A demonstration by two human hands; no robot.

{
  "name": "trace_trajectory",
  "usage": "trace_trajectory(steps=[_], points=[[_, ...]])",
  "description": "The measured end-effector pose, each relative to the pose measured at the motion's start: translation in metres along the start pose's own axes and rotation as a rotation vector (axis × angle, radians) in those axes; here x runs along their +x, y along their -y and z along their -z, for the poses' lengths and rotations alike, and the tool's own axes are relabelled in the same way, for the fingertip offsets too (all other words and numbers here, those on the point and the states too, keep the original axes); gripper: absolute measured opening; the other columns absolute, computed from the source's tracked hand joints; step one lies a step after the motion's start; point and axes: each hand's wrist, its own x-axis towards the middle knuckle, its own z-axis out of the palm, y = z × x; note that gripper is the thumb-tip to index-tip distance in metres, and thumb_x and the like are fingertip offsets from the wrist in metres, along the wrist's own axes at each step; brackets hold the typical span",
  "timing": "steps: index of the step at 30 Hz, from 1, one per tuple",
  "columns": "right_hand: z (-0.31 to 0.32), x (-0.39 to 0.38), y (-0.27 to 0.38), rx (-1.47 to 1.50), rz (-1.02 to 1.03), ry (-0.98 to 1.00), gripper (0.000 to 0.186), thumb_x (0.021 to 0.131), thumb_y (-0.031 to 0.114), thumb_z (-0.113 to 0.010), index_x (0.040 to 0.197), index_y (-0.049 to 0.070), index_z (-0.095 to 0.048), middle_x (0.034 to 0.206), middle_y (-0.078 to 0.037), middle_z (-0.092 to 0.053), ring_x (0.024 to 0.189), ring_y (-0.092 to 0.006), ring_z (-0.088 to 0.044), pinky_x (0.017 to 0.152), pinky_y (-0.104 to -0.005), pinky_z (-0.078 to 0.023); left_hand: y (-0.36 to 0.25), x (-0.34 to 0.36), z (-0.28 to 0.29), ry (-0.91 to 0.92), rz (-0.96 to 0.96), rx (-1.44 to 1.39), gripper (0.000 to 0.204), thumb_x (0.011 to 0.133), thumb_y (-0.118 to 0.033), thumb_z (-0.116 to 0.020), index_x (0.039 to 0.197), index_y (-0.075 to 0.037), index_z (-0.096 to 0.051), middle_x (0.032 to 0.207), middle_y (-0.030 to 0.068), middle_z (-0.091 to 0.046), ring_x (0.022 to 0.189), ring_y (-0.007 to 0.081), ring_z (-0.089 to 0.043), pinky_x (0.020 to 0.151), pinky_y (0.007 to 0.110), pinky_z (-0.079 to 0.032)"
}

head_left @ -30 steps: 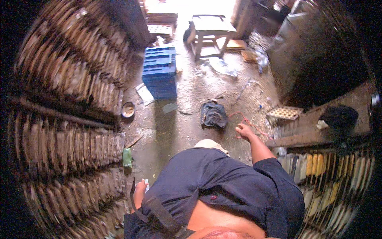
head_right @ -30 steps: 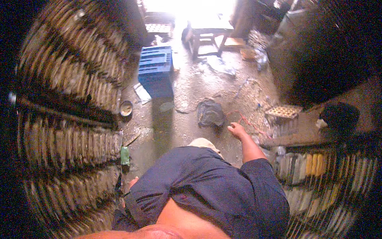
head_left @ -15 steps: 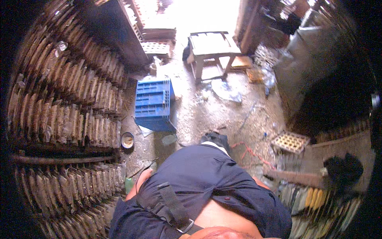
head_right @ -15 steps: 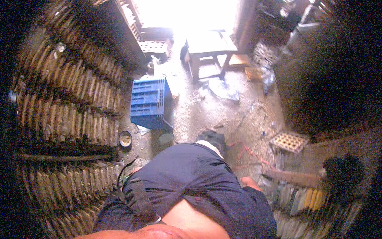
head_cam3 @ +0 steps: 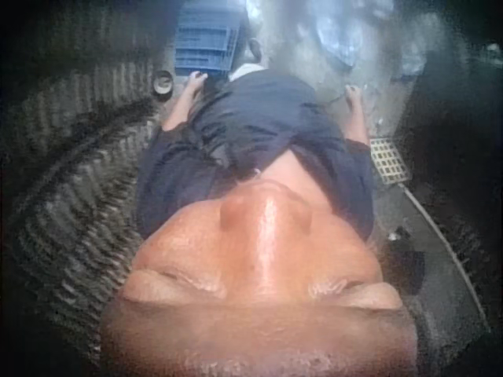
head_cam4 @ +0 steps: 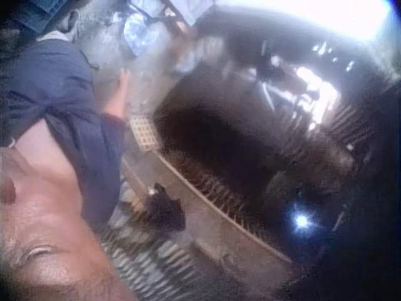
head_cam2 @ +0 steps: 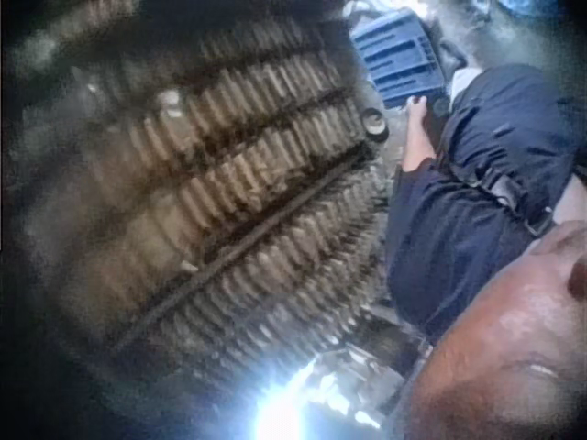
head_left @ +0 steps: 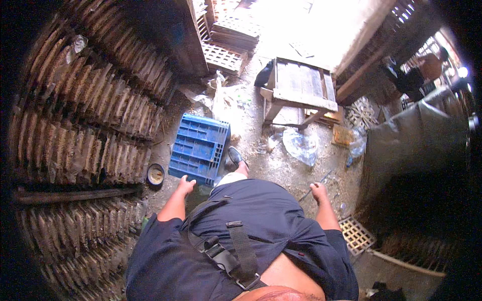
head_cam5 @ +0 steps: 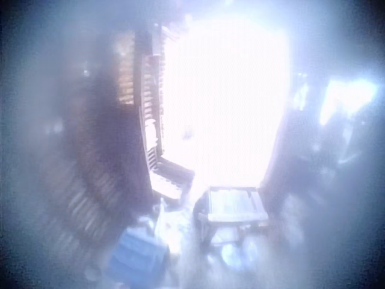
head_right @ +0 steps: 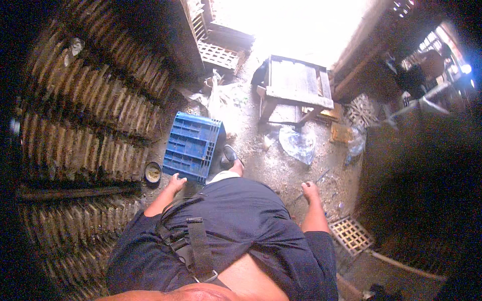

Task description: The person sits on the floor and repeatedly wraps flat, rectangular items in clear plastic bags. They place each wrapped item into a wooden lattice tray, then stack the trays on a nearby rack. The process involves picking up items, wrapping them, and organizing them into trays.

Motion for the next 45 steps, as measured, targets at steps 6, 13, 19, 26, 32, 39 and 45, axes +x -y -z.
trace_trajectory(steps=[6,13,19,26,32,39,45], points=[[0.011,0.066,0.039,-0.348,-0.060,0.291,0.066,0.085,0.051,-0.065,0.126,0.000,-0.061,0.125,-0.019,-0.064,0.114,-0.0291,-0.062,0.096,-0.0391,-0.049,0.014,0.104,-0.021,-0.206,0.573,-0.111,0.092,0.086,-0.040,-0.066,0.154,-0.002,-0.015,0.156,0.0213,-0.028,0.144,0.0363,-0.027,0.120,0.045,-0.020],[0.102,0.172,0.083,-0.253,-0.426,0.492,0.079,0.083,0.066,-0.061,0.133,0.006,-0.056,0.136,-0.018,-0.055,0.128,-0.0333,-0.051,0.098,-0.0496,-0.045,-0.091,0.171,0.007,-0.301,0.343,-0.273,0.092,0.088,-0.054,-0.060,0.150,0.002,-0.023,0.153,0.0275,-0.029,0.142,0.0391,-0.031,0.116,0.043,-0.028],[0.035,0.238,0.291,-0.191,-0.261,0.704,0.079,0.082,0.066,-0.063,0.142,0.017,-0.048,0.144,-0.011,-0.048,0.127,-0.0288,-0.048,0.097,-0.0497,-0.043,-0.190,0.208,0.093,-0.449,0.054,-0.434,0.099,0.089,-0.059,-0.056,0.151,0.006,-0.015,0.155,0.0304,-0.021,0.144,0.0407,-0.024,0.118,0.042,-0.023],[0.010,0.343,0.513,-0.106,-0.098,0.802,0.060,0.083,0.058,-0.069,0.128,0.021,-0.057,0.122,0.000,-0.058,0.098,-0.0182,-0.053,0.084,-0.0384,-0.043,-0.332,0.209,0.215,-0.590,-0.205,-0.588,0.108,0.089,-0.064,-0.054,0.154,0.000,0.004,0.158,0.0289,-0.013,0.147,0.0375,-0.018,0.118,0.041,-0.019],[-0.041,0.503,0.678,0.209,-0.080,0.971,0.074,0.086,0.058,-0.064,0.139,0.010,-0.048,0.136,-0.010,-0.055,0.124,-0.0272,-0.051,0.102,-0.0456,-0.036,-0.522,0.248,0.337,-0.788,-0.549,-0.576,0.097,0.094,-0.046,-0.059,0.155,-0.002,0.001,0.162,0.0192,0.000,0.150,0.0277,0.001,0.120,0.041,-0.006],[-0.157,0.711,0.810,0.268,-0.117,0.790,0.061,0.083,0.058,-0.068,0.120,0.011,-0.057,0.113,-0.008,-0.059,0.107,-0.0219,-0.055,0.090,-0.0448,-0.042,-0.727,0.366,0.411,-0.898,-0.661,-0.319,0.099,0.094,-0.038,-0.064,0.155,-0.005,0.006,0.162,0.0185,0.006,0.150,0.0298,0.004,0.120,0.045,-0.004],[-0.253,0.797,0.862,0.304,-0.118,0.800,0.085,0.079,0.057,-0.073,0.142,0.010,-0.041,0.133,-0.008,-0.052,0.108,-0.0243,-0.052,0.094,-0.0475,-0.040,-0.815,0.472,0.452,-1.104,-0.724,-0.359,0.098,0.091,-0.032,-0.070,0.152,0.003,-0.001,0.158,0.0165,-0.019,0.144,0.0239,-0.022,0.120,0.042,-0.008]])
